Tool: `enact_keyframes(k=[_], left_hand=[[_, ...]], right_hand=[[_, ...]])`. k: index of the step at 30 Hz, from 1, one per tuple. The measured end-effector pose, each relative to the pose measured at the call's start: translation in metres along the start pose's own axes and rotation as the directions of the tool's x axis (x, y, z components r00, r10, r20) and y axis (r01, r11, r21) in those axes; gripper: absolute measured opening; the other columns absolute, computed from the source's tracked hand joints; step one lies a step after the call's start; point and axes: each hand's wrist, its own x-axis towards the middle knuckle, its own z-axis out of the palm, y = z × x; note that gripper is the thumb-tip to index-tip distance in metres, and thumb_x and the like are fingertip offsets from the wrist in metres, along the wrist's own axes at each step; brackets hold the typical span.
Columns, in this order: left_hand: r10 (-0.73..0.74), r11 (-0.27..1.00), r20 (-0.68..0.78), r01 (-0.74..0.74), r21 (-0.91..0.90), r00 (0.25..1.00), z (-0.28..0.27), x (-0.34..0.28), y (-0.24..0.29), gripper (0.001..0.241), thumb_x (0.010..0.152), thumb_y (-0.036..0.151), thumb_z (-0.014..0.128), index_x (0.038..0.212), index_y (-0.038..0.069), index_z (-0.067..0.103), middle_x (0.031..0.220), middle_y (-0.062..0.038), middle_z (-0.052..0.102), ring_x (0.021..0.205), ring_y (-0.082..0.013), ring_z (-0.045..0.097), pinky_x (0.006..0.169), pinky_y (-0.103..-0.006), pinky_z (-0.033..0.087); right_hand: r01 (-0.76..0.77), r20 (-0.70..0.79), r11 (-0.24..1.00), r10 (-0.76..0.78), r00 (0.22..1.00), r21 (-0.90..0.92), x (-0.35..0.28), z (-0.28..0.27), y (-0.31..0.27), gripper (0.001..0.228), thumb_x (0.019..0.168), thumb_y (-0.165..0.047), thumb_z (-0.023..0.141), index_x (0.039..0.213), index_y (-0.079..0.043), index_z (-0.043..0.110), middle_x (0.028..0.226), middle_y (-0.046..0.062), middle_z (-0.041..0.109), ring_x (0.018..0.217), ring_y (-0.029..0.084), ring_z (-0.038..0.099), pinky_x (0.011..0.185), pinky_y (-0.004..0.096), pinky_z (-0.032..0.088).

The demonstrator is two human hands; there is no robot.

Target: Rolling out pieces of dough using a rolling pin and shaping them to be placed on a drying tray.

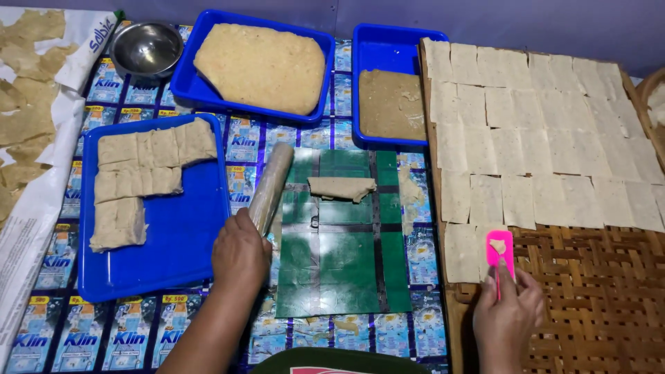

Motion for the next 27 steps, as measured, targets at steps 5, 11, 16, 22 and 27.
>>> enact_keyframes(k=[5, 11, 16, 22, 27], left_hand=[[0.081, 0.994, 0.062, -0.076, -0.079, 0.995, -0.067, -0.01, 0.0, 0.073, 0.076, 0.025, 0.08, 0.141, 0.012, 0.05, 0.116, -0.017, 0.061, 0.103, -0.0409, 0.062, 0.086, -0.0531, 0.053], [0.415, 0.909, 0.094, -0.408, -0.086, 0.905, -0.036, 0.051, 0.026, 0.067, 0.078, 0.035, 0.079, 0.14, 0.027, 0.056, 0.116, -0.004, 0.064, 0.116, -0.0305, 0.062, 0.094, -0.0441, 0.05], [0.561, 0.825, 0.05, -0.553, -0.116, 0.826, 0.0, 0.091, 0.06, 0.06, 0.078, 0.034, 0.08, 0.133, 0.026, 0.06, 0.109, -0.004, 0.063, 0.111, -0.0286, 0.061, 0.09, -0.0422, 0.05], [0.623, 0.762, 0.081, -0.58, -0.286, 0.778, 0.0, 0.114, 0.08, 0.05, 0.087, 0.042, 0.07, 0.128, 0.016, 0.059, 0.11, -0.012, 0.06, 0.11, -0.0348, 0.06, 0.088, -0.0467, 0.053], [0.491, 0.845, 0.021, -0.47, -0.257, 0.871, 0.051, 0.144, 0.088, 0.043, 0.107, 0.051, 0.037, 0.103, 0.014, 0.059, 0.091, -0.01, 0.058, 0.095, -0.0337, 0.064, 0.074, -0.0458, 0.056]], right_hand=[[0.356, -0.118, 0.663, -0.376, 0.919, 0.658, 0.043, -0.058, -0.122, 0.028, 0.104, -0.001, 0.055, 0.13, -0.003, 0.066, 0.139, 0.025, 0.045, 0.116, 0.033, 0.059, 0.09, 0.038, 0.066], [0.856, -0.379, 0.43, -0.77, 0.513, 0.286, 0.12, 0.0, -0.215, 0.035, 0.109, -0.043, 0.049, 0.114, -0.015, 0.07, 0.121, 0.007, 0.067, 0.112, 0.028, 0.067, 0.105, 0.046, 0.046], [0.823, -0.178, 0.538, -0.806, 0.565, 0.18, 0.132, 0.108, -0.224, 0.041, 0.108, -0.054, 0.04, 0.093, -0.023, 0.061, 0.088, -0.002, 0.062, 0.089, 0.021, 0.067, 0.088, 0.042, 0.049], [0.766, -0.239, 0.637, -0.734, 0.636, 0.084, 0.13, 0.144, -0.206, 0.04, 0.108, -0.043, 0.04, 0.078, -0.021, 0.053, 0.078, 0.0, 0.052, 0.082, 0.024, 0.063, 0.069, 0.038, 0.05], [0.743, -0.186, 0.662, -0.722, 0.667, 0.097, 0.154, 0.156, -0.21, 0.039, 0.108, -0.039, 0.04, 0.077, -0.02, 0.053, 0.081, 0.0, 0.052, 0.085, 0.024, 0.065, 0.066, 0.037, 0.052]])
